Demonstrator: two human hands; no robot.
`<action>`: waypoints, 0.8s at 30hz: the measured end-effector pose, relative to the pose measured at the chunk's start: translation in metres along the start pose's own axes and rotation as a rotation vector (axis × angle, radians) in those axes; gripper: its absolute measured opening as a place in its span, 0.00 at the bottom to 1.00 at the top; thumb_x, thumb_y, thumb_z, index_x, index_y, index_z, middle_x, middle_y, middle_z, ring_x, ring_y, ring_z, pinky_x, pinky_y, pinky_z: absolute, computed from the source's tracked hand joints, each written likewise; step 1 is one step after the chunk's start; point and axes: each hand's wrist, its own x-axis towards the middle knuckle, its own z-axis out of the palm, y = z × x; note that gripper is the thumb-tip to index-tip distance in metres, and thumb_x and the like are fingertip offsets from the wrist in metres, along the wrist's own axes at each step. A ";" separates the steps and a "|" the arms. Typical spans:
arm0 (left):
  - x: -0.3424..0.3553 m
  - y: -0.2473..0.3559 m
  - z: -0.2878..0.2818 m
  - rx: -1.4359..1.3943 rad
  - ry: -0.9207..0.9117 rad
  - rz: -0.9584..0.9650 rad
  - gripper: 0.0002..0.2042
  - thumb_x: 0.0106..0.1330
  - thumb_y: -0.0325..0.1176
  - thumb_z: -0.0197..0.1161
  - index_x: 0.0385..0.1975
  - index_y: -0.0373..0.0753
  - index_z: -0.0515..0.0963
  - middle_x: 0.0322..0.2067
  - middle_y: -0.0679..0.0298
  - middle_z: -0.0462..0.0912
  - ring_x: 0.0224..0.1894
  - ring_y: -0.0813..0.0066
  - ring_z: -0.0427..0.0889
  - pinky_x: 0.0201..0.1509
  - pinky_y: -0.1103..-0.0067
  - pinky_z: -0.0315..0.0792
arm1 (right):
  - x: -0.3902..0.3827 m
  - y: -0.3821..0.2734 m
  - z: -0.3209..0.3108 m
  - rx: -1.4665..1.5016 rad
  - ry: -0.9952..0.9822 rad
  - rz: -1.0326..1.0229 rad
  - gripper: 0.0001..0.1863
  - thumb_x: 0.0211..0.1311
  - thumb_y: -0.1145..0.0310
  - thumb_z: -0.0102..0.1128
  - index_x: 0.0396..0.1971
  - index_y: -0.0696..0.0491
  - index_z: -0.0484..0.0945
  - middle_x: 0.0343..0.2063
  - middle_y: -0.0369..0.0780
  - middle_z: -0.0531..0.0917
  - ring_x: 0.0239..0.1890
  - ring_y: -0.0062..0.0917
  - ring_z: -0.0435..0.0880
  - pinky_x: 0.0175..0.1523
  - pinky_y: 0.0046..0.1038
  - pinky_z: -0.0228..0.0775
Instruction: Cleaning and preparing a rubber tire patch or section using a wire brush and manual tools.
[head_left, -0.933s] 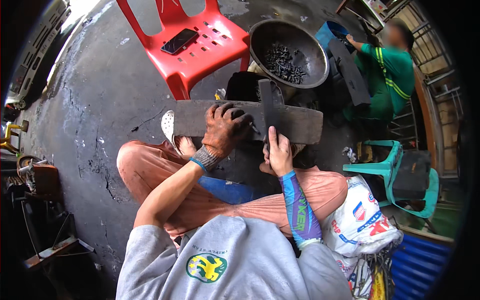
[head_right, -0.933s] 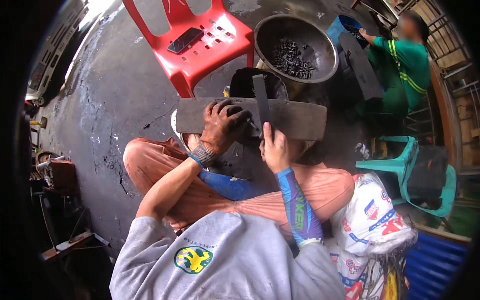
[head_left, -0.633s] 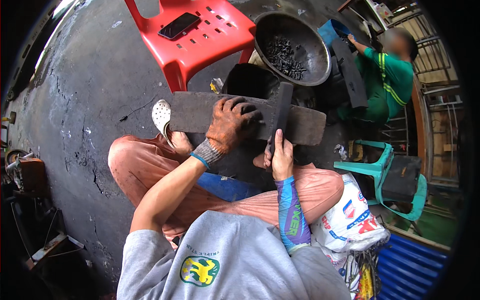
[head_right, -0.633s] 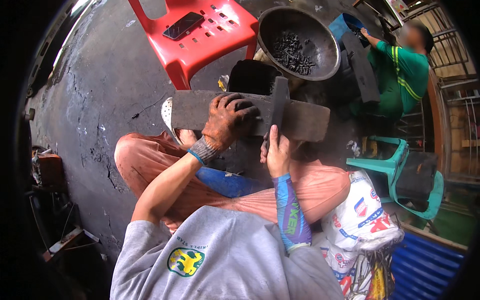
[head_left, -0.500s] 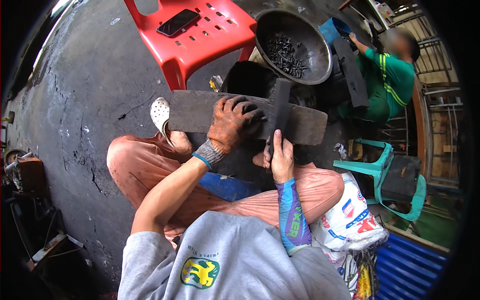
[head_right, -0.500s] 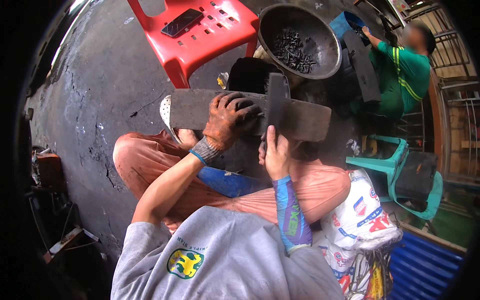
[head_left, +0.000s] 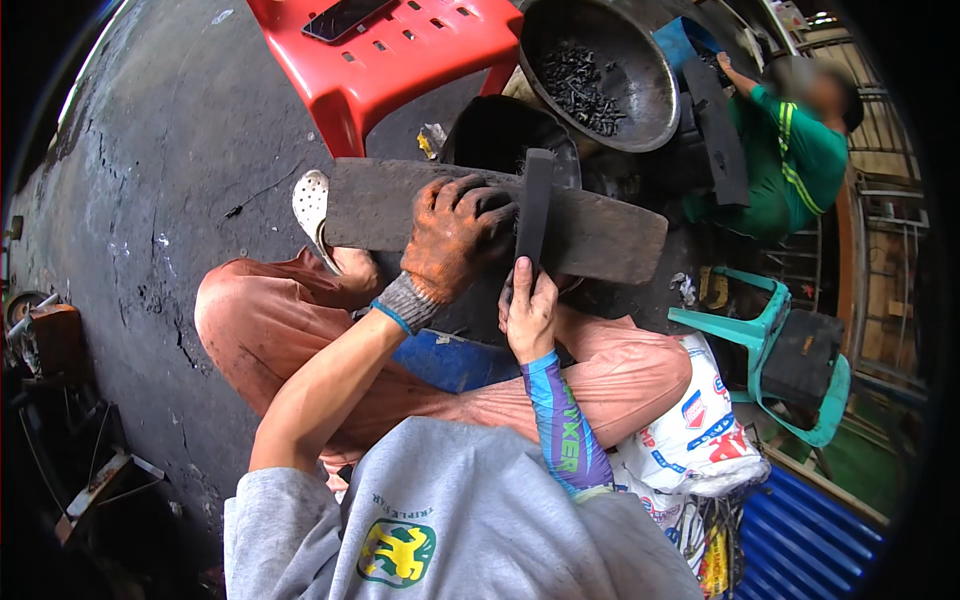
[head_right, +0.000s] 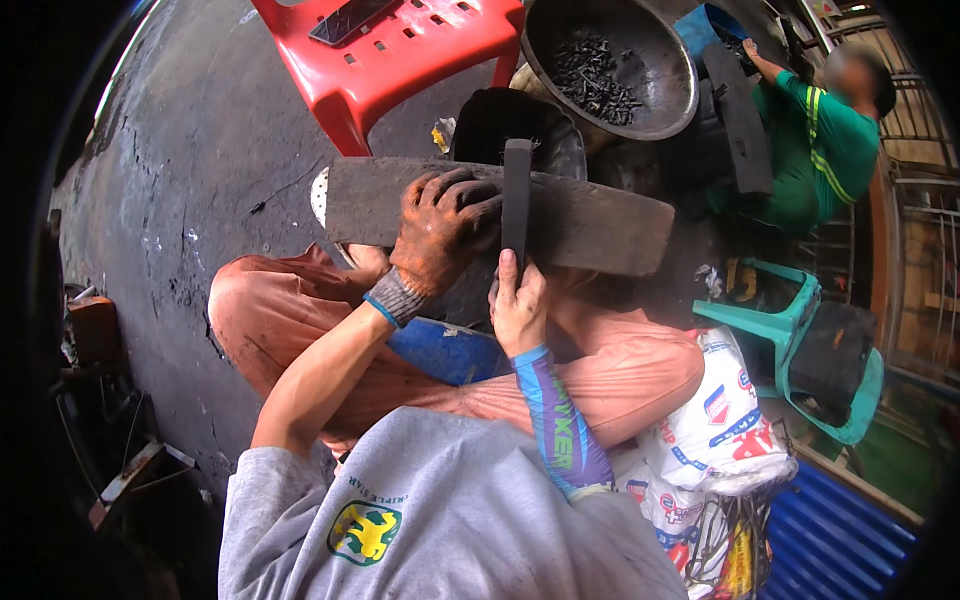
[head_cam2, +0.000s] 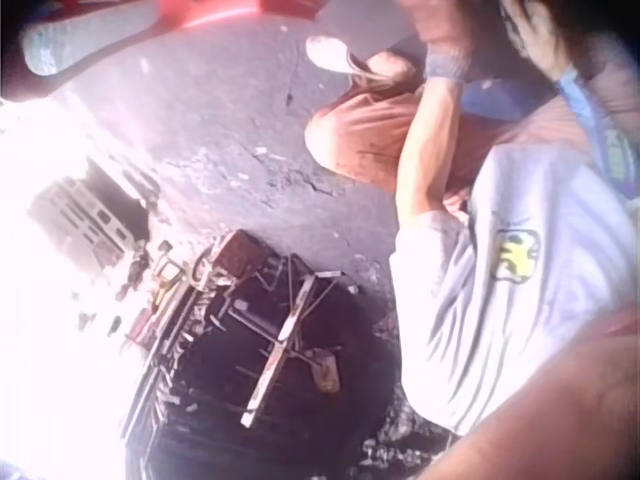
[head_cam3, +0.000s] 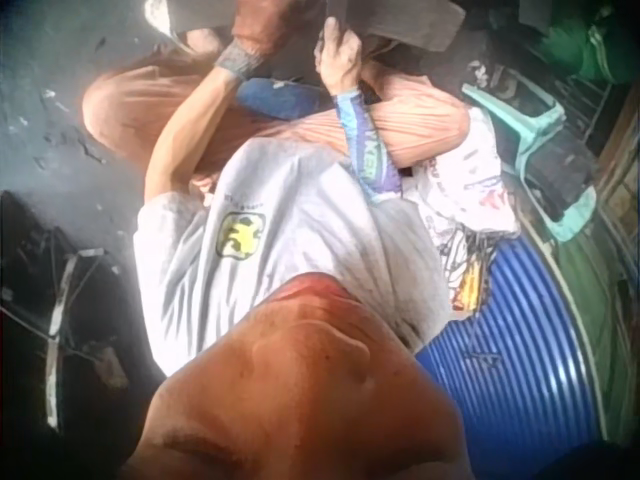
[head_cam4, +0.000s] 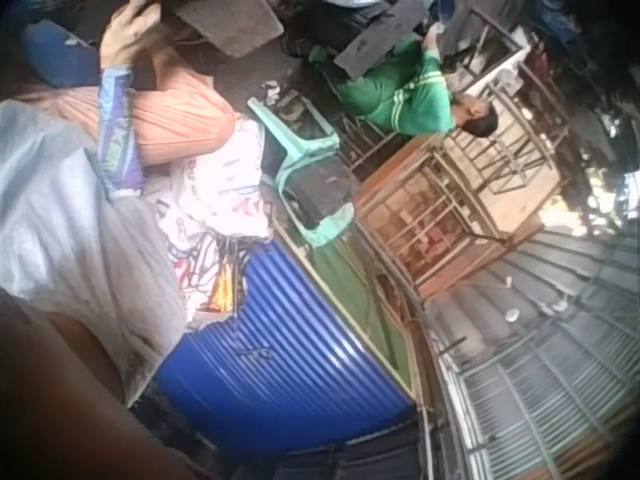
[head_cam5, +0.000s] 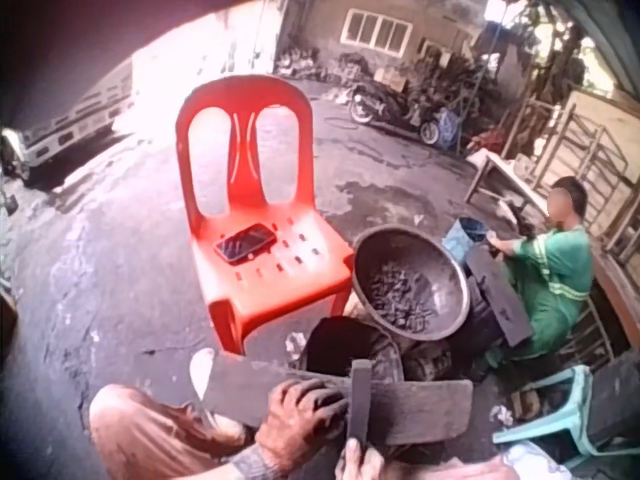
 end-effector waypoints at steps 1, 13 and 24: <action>0.000 0.000 -0.001 0.005 0.001 0.009 0.19 0.56 0.41 0.70 0.49 0.54 0.84 0.55 0.67 0.81 0.62 0.62 0.74 0.69 0.58 0.62 | -0.001 0.003 0.002 0.015 -0.006 -0.001 0.26 0.77 0.43 0.46 0.28 0.52 0.67 0.09 0.32 0.65 0.07 0.15 0.62 0.12 0.20 0.54; 0.000 -0.007 0.000 -0.001 -0.009 0.065 0.16 0.58 0.39 0.69 0.47 0.53 0.84 0.54 0.67 0.81 0.64 0.62 0.73 0.71 0.57 0.60 | -0.058 0.029 -0.034 -0.027 -0.053 0.159 0.28 0.77 0.43 0.46 0.25 0.52 0.67 0.10 0.32 0.66 0.09 0.16 0.64 0.14 0.21 0.54; 0.004 0.002 0.003 0.004 0.019 0.085 0.19 0.58 0.44 0.69 0.52 0.59 0.83 0.52 0.68 0.81 0.63 0.62 0.74 0.70 0.57 0.61 | 0.006 -0.065 -0.025 0.070 0.034 0.009 0.30 0.75 0.39 0.46 0.27 0.53 0.67 0.10 0.34 0.66 0.07 0.17 0.63 0.12 0.23 0.57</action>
